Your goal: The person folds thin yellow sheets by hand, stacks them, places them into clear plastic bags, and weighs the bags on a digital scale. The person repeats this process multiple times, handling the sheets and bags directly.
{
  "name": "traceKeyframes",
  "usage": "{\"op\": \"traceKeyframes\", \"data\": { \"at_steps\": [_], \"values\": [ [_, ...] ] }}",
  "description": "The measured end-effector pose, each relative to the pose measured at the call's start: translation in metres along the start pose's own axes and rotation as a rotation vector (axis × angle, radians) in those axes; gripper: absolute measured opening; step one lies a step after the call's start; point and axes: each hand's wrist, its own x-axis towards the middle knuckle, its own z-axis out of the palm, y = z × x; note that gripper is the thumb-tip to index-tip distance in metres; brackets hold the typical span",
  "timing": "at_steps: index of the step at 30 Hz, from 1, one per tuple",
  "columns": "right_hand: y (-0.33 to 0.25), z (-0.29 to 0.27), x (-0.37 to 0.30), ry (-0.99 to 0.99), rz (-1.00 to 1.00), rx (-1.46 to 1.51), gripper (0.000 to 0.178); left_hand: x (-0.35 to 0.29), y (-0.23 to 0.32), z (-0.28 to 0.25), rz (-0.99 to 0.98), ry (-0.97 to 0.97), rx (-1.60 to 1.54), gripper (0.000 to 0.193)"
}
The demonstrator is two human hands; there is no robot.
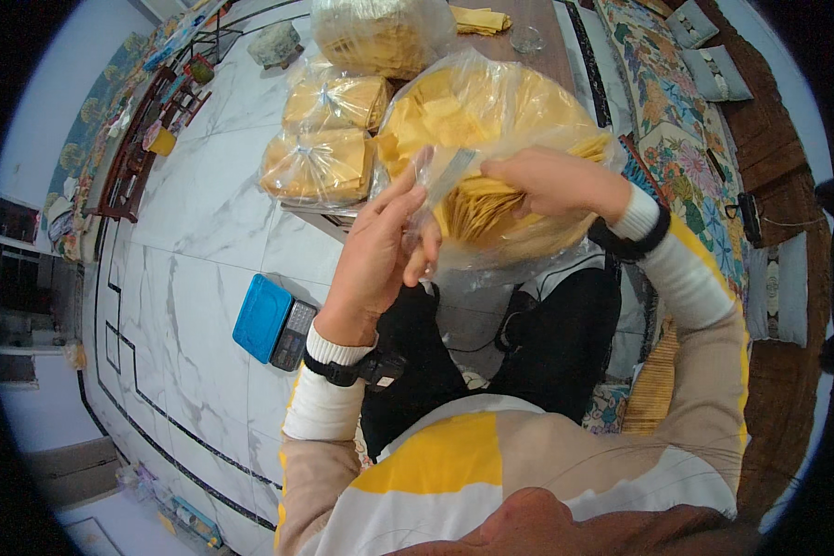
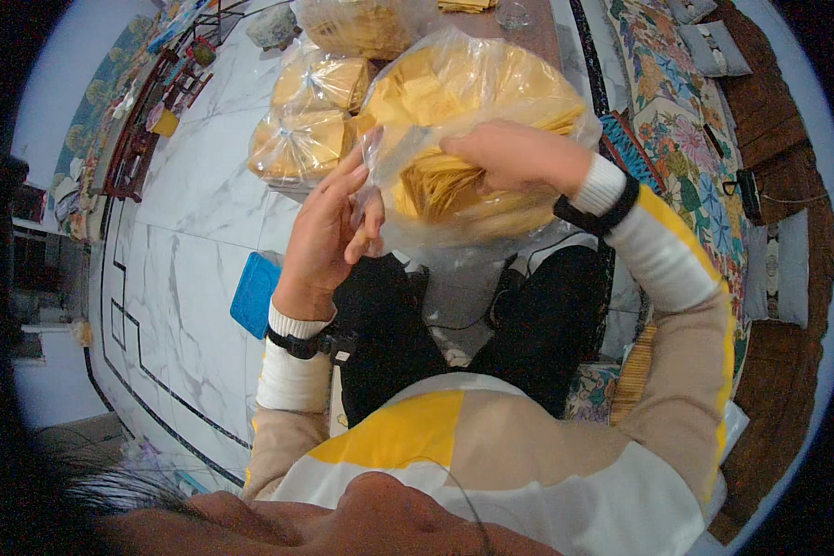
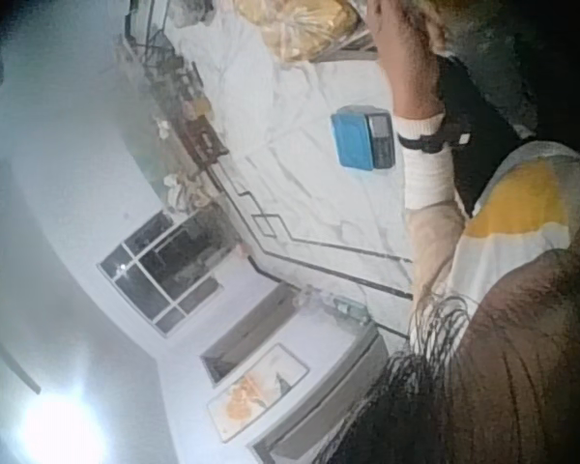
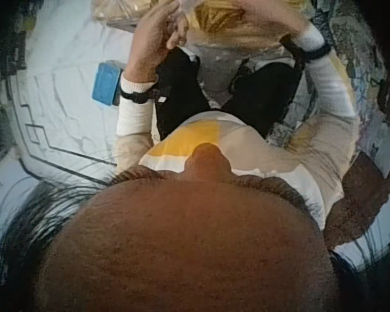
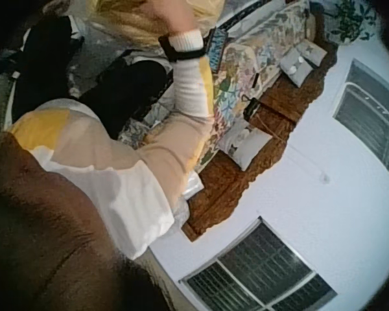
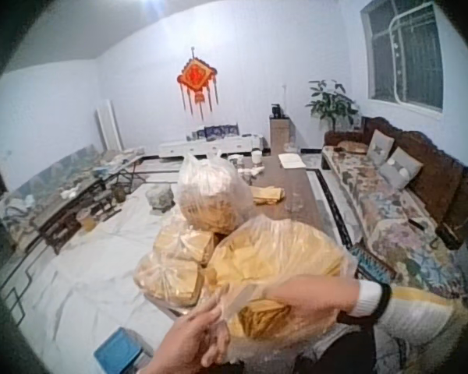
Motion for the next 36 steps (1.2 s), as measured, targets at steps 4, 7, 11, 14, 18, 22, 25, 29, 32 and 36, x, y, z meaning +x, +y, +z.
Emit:
{"op": "traceKeyframes", "data": {
  "at_steps": [4,7,11,14,18,22,25,29,32,36],
  "values": [
    [0.025,0.011,0.057,-0.315,0.040,0.046,0.066,0.022,0.012,0.017,0.077,-0.081,-0.042,0.066],
    [0.052,0.006,0.089,-0.537,0.064,0.311,0.077,0.031,0.017,0.031,0.064,-0.061,0.044,0.064],
    [0.072,0.018,0.108,-0.667,0.170,0.497,0.082,0.042,0.016,0.039,0.010,0.024,0.072,0.062],
    [0.078,0.028,0.117,-0.572,0.150,0.247,0.082,0.047,0.019,0.032,-0.040,0.023,0.009,0.047],
    [0.081,0.038,0.090,-0.204,0.148,0.055,0.064,0.051,0.028,0.013,-0.099,-0.145,0.027,0.038],
    [0.083,0.026,-0.008,0.056,-0.018,0.113,0.054,0.057,0.032,0.008,0.048,-0.145,-0.055,0.038],
    [0.078,-0.006,-0.093,-0.229,0.282,-0.189,0.064,0.065,0.037,0.011,0.189,-0.076,0.049,0.039],
    [0.050,-0.042,-0.184,-0.150,0.233,-0.597,0.030,0.071,0.042,0.021,0.318,-0.031,0.245,0.038],
    [0.029,-0.051,-0.209,0.206,0.052,-0.600,0.012,0.074,0.035,0.040,0.276,-0.063,0.252,0.038],
    [0.008,-0.041,-0.202,0.469,0.035,-0.352,0.015,0.089,0.000,0.085,0.073,-0.152,0.356,0.055]
  ]
}}
